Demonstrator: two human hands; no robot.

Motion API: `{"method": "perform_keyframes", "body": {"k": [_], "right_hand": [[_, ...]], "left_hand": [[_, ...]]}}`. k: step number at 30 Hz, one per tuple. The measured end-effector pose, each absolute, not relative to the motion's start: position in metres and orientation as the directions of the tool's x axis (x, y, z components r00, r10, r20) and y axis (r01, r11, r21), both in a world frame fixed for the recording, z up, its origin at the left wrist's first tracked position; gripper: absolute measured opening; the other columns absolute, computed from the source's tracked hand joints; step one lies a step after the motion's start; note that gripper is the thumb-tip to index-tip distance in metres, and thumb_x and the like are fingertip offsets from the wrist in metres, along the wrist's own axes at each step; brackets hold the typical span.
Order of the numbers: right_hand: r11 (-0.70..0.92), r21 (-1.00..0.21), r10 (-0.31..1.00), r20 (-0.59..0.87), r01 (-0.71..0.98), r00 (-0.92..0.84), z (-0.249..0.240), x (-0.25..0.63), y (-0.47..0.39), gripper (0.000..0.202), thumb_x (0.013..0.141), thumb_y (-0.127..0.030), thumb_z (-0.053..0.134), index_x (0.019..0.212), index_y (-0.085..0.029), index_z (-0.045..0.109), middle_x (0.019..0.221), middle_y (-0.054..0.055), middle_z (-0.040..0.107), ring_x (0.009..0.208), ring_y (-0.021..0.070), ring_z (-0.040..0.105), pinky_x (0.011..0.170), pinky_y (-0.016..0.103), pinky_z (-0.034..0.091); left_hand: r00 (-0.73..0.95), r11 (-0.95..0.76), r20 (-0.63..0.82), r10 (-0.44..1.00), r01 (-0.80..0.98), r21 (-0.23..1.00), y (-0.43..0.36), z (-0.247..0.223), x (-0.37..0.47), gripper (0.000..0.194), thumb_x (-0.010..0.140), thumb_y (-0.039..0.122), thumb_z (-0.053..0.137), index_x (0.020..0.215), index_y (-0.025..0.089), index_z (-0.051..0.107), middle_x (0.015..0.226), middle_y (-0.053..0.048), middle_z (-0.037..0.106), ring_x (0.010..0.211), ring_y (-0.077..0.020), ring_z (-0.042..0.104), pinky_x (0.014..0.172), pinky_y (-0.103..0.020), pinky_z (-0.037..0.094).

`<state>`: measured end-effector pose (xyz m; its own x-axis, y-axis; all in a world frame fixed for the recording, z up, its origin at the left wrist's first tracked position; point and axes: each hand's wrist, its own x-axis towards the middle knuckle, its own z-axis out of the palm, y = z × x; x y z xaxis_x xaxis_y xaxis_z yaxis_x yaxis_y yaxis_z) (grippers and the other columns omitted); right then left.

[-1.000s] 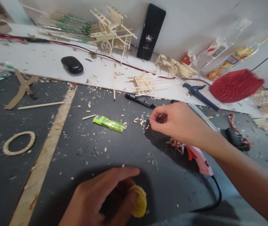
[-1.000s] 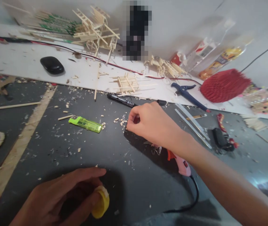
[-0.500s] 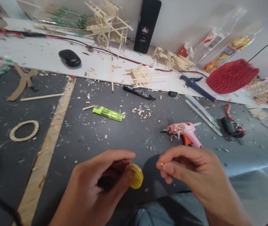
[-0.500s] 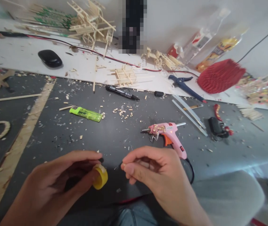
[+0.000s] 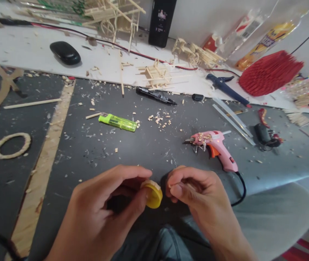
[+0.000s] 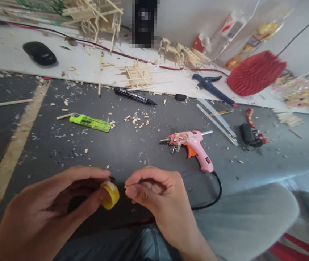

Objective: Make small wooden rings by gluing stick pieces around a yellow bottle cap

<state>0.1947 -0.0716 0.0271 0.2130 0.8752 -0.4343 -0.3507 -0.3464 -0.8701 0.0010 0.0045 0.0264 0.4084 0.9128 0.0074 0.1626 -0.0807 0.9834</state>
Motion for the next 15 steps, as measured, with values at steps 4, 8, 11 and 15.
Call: {"method": "perform_keyframes", "body": {"k": [4, 8, 11, 15], "right_hand": [[-0.344, -0.856, 0.87, -0.445, -0.386, 0.213, 0.027, 0.19, -0.071, 0.013, 0.077, -0.03, 0.099, 0.084, -0.028, 0.088, 0.074, 0.001, 0.078, 0.064, 0.0114, 0.067, 0.058, 0.018, 0.055], [-0.377, -0.817, 0.842, -0.499, -0.436, 0.207, 0.032, 0.183, -0.069, 0.017, 0.071, -0.029, 0.102, 0.08, -0.028, 0.088, 0.073, 0.0, 0.077, 0.061, 0.0107, 0.064, 0.056, 0.018, 0.052], [-0.391, -0.806, 0.817, -0.526, -0.444, 0.236, 0.035, 0.178, -0.069, 0.019, 0.068, -0.03, 0.103, 0.077, -0.027, 0.087, 0.07, -0.001, 0.074, 0.06, 0.0092, 0.059, 0.054, 0.017, 0.048], [-0.374, -0.791, 0.817, -0.528, -0.485, 0.231, 0.035, 0.171, -0.069, 0.019, 0.071, -0.03, 0.102, 0.08, -0.026, 0.086, 0.07, -0.002, 0.069, 0.062, 0.0082, 0.054, 0.057, 0.017, 0.043]], "left_hand": [[0.395, -0.152, 0.061, 0.917, 0.203, 0.967, 0.001, 0.023, -0.001, 0.022, 0.088, 0.017, 0.076, 0.096, 0.037, 0.082, 0.09, 0.014, 0.086, 0.068, -0.0051, 0.081, 0.069, -0.004, 0.061], [0.361, -0.169, 0.071, 0.93, 0.248, 0.954, -0.002, 0.02, -0.001, 0.02, 0.088, 0.02, 0.077, 0.095, 0.039, 0.08, 0.092, 0.016, 0.084, 0.071, -0.0052, 0.08, 0.07, -0.006, 0.062], [0.343, -0.144, 0.047, 0.938, 0.262, 0.954, -0.003, 0.02, -0.001, 0.018, 0.09, 0.023, 0.076, 0.094, 0.041, 0.078, 0.091, 0.016, 0.082, 0.071, -0.006, 0.079, 0.069, -0.008, 0.063], [0.351, -0.15, 0.051, 0.935, 0.259, 0.954, -0.003, 0.023, -0.001, 0.014, 0.09, 0.028, 0.076, 0.091, 0.041, 0.076, 0.086, 0.016, 0.08, 0.069, -0.0059, 0.078, 0.066, -0.007, 0.062]]}}
